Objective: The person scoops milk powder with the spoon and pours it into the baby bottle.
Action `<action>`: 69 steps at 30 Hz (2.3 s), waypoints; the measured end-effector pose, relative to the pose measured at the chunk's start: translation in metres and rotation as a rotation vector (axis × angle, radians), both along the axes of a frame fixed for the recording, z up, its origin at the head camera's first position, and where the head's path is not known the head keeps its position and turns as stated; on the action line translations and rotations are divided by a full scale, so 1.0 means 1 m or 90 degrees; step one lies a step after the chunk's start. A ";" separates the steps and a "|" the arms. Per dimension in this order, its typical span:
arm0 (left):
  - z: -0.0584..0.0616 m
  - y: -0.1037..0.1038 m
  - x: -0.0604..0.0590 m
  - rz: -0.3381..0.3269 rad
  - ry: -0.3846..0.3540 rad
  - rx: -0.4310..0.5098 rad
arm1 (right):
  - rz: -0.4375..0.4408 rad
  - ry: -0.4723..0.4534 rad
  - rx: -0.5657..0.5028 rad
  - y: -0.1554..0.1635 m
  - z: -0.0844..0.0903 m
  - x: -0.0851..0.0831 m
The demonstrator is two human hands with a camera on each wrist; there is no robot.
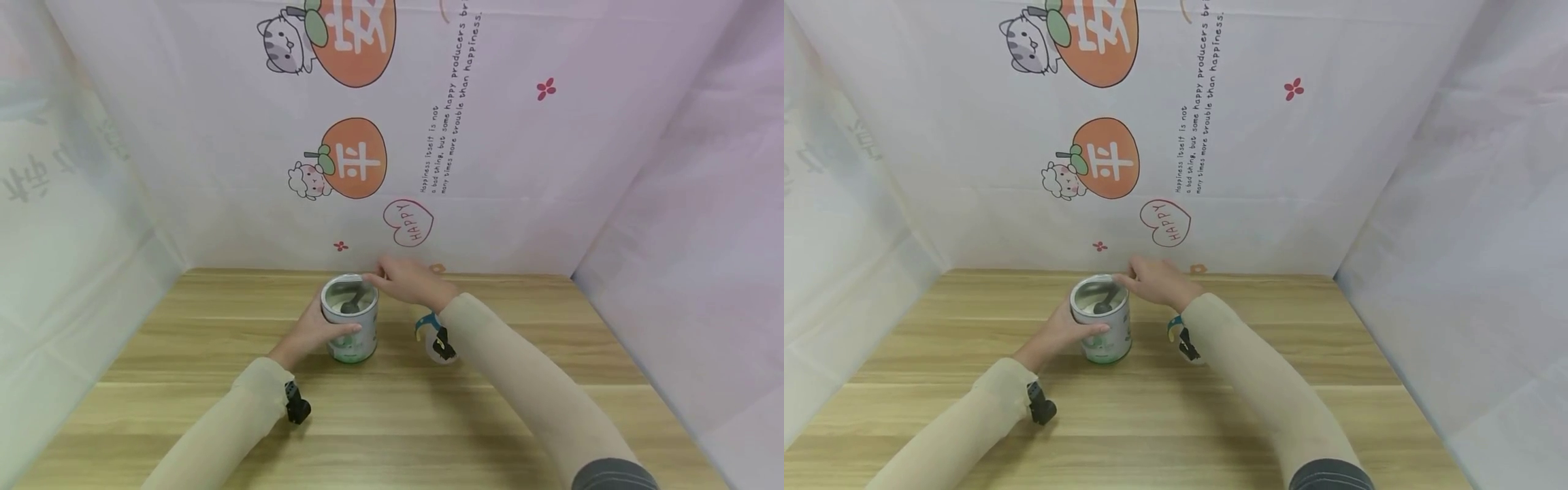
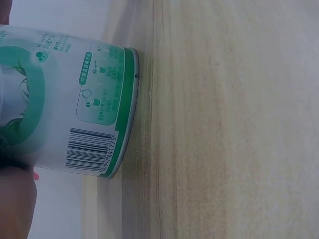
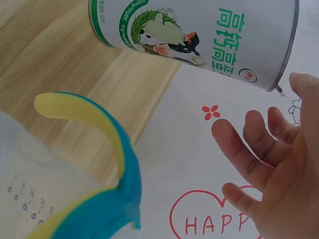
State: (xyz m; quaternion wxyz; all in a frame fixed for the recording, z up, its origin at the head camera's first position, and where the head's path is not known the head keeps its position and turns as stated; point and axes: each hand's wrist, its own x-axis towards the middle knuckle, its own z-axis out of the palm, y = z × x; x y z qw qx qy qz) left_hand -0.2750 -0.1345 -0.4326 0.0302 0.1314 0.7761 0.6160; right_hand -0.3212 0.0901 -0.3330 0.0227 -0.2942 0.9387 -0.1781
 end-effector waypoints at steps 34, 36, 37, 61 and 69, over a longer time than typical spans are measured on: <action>-0.005 -0.002 0.000 -0.016 -0.003 0.016 | 0.201 0.258 0.063 -0.019 0.005 0.009; -0.005 -0.002 0.001 -0.020 0.000 0.016 | 0.201 0.267 0.061 -0.021 0.004 0.010; -0.005 -0.002 0.001 -0.021 0.001 0.017 | 0.200 0.273 0.063 -0.022 0.003 0.011; -0.009 -0.005 -0.001 -0.045 0.011 0.028 | 0.163 0.144 0.157 -0.051 0.000 0.021; -0.007 -0.004 -0.001 -0.059 0.014 0.055 | 0.147 0.084 0.111 -0.048 0.002 0.017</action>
